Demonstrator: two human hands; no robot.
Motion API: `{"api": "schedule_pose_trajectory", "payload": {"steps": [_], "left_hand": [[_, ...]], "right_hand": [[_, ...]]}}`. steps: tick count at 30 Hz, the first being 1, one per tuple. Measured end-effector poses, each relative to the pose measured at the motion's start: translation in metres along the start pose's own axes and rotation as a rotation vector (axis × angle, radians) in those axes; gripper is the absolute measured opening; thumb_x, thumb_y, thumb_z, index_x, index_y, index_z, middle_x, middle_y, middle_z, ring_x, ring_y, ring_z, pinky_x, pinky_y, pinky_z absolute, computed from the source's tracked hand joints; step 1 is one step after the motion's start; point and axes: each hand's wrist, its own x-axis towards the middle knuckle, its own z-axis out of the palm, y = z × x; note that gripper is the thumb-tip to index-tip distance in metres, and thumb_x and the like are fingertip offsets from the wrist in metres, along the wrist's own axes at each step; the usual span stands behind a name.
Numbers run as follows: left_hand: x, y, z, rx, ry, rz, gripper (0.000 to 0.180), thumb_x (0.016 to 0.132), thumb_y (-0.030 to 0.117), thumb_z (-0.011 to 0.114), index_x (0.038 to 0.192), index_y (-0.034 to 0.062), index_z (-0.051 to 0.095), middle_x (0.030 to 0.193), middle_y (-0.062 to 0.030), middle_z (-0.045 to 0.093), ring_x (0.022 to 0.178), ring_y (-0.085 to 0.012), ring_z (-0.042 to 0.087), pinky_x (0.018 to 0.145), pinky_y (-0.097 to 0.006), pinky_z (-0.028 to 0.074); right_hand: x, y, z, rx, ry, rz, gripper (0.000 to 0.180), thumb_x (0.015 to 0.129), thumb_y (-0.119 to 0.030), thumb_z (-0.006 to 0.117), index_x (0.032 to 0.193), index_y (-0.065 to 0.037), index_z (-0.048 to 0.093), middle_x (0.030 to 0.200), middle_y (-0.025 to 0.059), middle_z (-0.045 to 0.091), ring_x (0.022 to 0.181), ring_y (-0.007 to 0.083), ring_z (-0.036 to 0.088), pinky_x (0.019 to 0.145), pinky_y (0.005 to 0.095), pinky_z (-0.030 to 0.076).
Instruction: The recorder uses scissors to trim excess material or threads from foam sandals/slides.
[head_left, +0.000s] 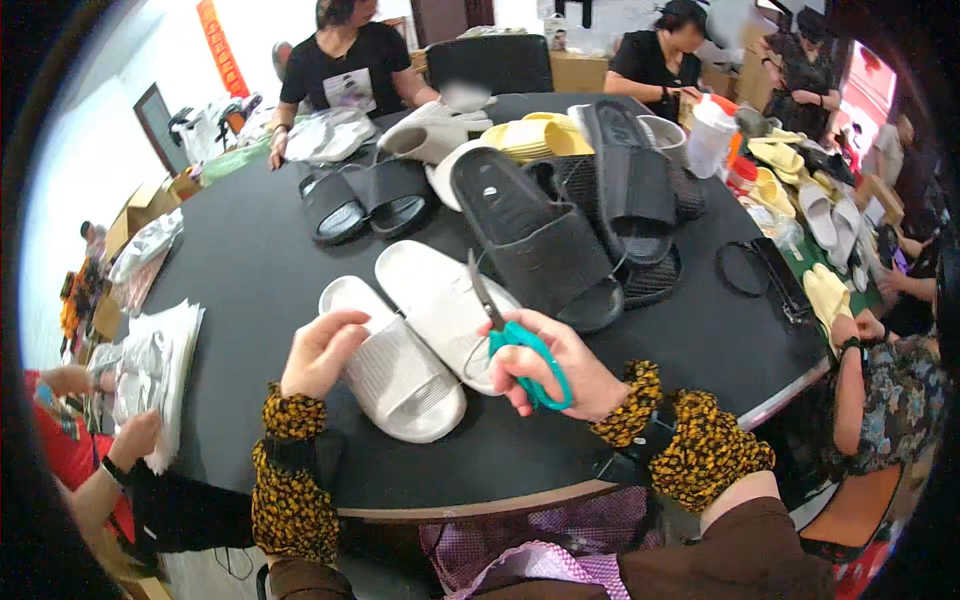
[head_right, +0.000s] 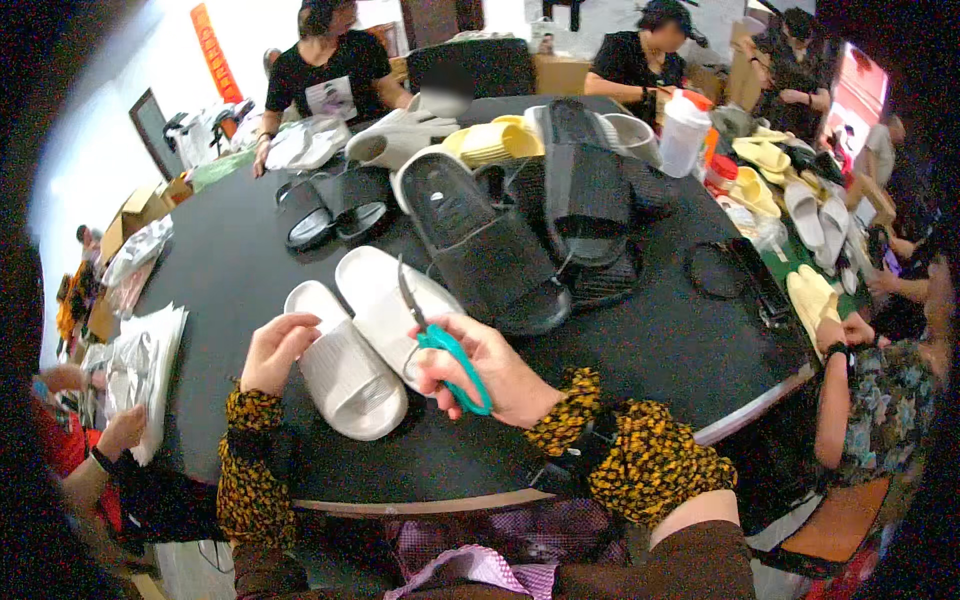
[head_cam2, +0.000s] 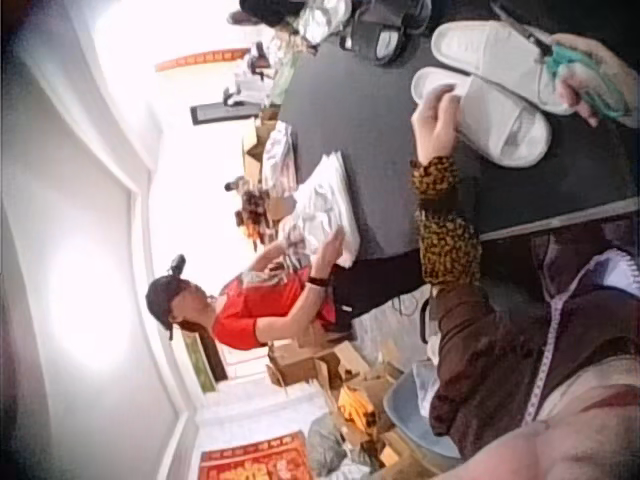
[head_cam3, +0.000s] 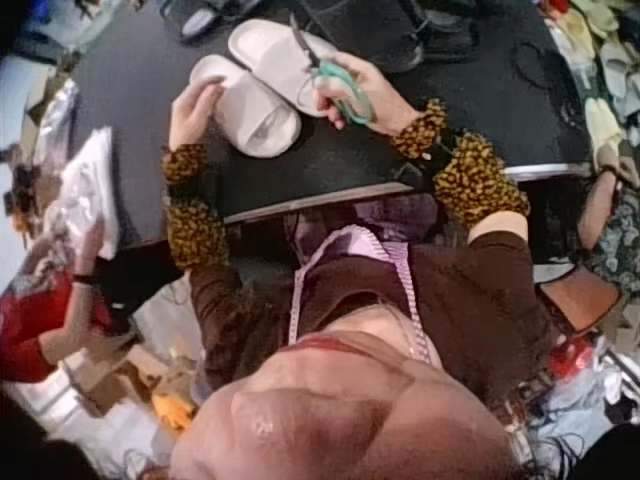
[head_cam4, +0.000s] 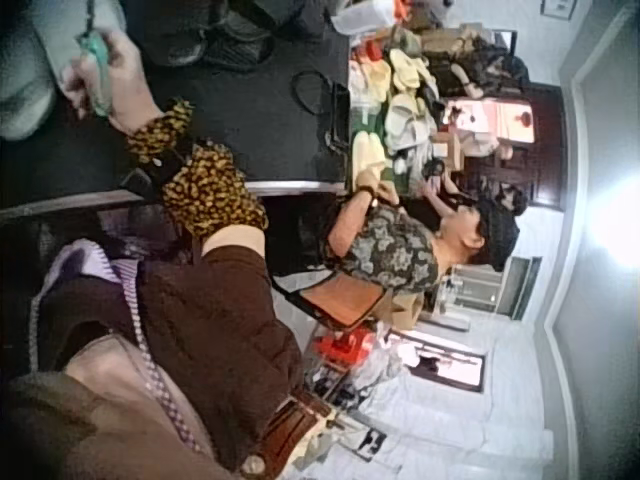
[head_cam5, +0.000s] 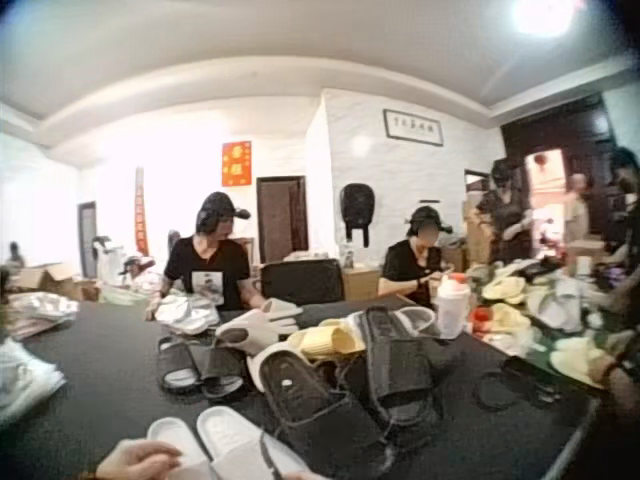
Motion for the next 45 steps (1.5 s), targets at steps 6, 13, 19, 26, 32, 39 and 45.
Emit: {"api": "schedule_pose_trajectory", "payload": {"steps": [6,13,19,26,32,39,45], "left_hand": [[-0.006,0.005,0.003,0.087,-0.196,0.005,0.031,0.088,0.017,0.058,0.112,-0.0029,0.055,0.088,-0.0018,0.061,0.08,-0.0067,0.055,0.071,-0.024,0.046],[-0.002,-0.01,-0.004,-0.146,-0.097,-0.077,0.026,0.085,0.009,0.06,0.106,-0.0056,0.057,0.087,-0.0003,0.062,0.077,-0.0053,0.054,0.069,-0.02,0.044],[-0.001,-0.016,-0.015,-0.113,0.086,-0.013,0.018,0.082,0.009,0.058,0.094,-0.0032,0.063,0.081,0.0006,0.061,0.075,-0.0047,0.053,0.068,-0.019,0.042],[0.0,-0.015,-0.016,-0.111,0.247,-0.051,0.019,0.084,0.016,0.057,0.082,-0.0015,0.064,0.07,0.0035,0.059,0.062,-0.0024,0.051,0.056,-0.019,0.039],[0.001,-0.016,-0.015,-0.073,0.254,-0.054,0.02,0.085,0.017,0.057,0.081,-0.0007,0.064,0.068,0.0039,0.058,0.061,-0.002,0.05,0.055,-0.018,0.038],[0.003,-0.019,-0.014,-0.067,0.257,-0.036,0.02,0.085,0.018,0.057,0.081,-0.0008,0.064,0.068,0.004,0.058,0.061,-0.0022,0.05,0.056,-0.018,0.038],[0.002,-0.021,-0.016,-0.068,0.256,-0.042,0.02,0.085,0.018,0.058,0.083,-0.0008,0.064,0.068,0.0037,0.058,0.061,-0.0025,0.051,0.056,-0.018,0.038]], "right_hand": [[0.002,0.0,0.005,0.0,-0.075,-0.108,0.039,0.088,-0.02,0.057,0.12,-0.004,0.043,0.08,0.0054,0.058,0.06,0.0094,0.055,0.052,0.0234,0.047],[0.001,-0.004,0.002,-0.126,-0.207,0.129,0.048,0.088,-0.03,0.053,0.121,0.001,0.039,0.08,0.0068,0.055,0.063,0.0112,0.053,0.054,0.0244,0.047],[-0.006,0.012,0.012,-0.118,-0.264,0.371,0.031,0.089,-0.023,0.054,0.111,-0.003,0.045,0.072,0.0038,0.056,0.052,0.0079,0.053,0.046,0.0208,0.046],[-0.004,0.012,0.012,-0.247,-0.354,0.514,0.032,0.089,-0.018,0.051,0.116,-0.002,0.043,0.077,0.0047,0.058,0.058,0.0083,0.055,0.053,0.0215,0.047],[-0.005,0.015,0.012,-0.277,-0.391,0.541,0.03,0.089,-0.025,0.054,0.107,-0.003,0.047,0.073,0.0032,0.056,0.055,0.0086,0.054,0.047,0.0224,0.046],[-0.006,0.015,0.012,-0.279,-0.373,0.549,0.029,0.088,-0.025,0.054,0.106,-0.003,0.047,0.073,0.0035,0.057,0.055,0.009,0.055,0.047,0.0225,0.047],[-0.005,0.016,0.012,-0.257,-0.359,0.543,0.03,0.089,-0.025,0.053,0.107,-0.002,0.047,0.074,0.0037,0.057,0.055,0.0092,0.055,0.047,0.0226,0.047]]}}
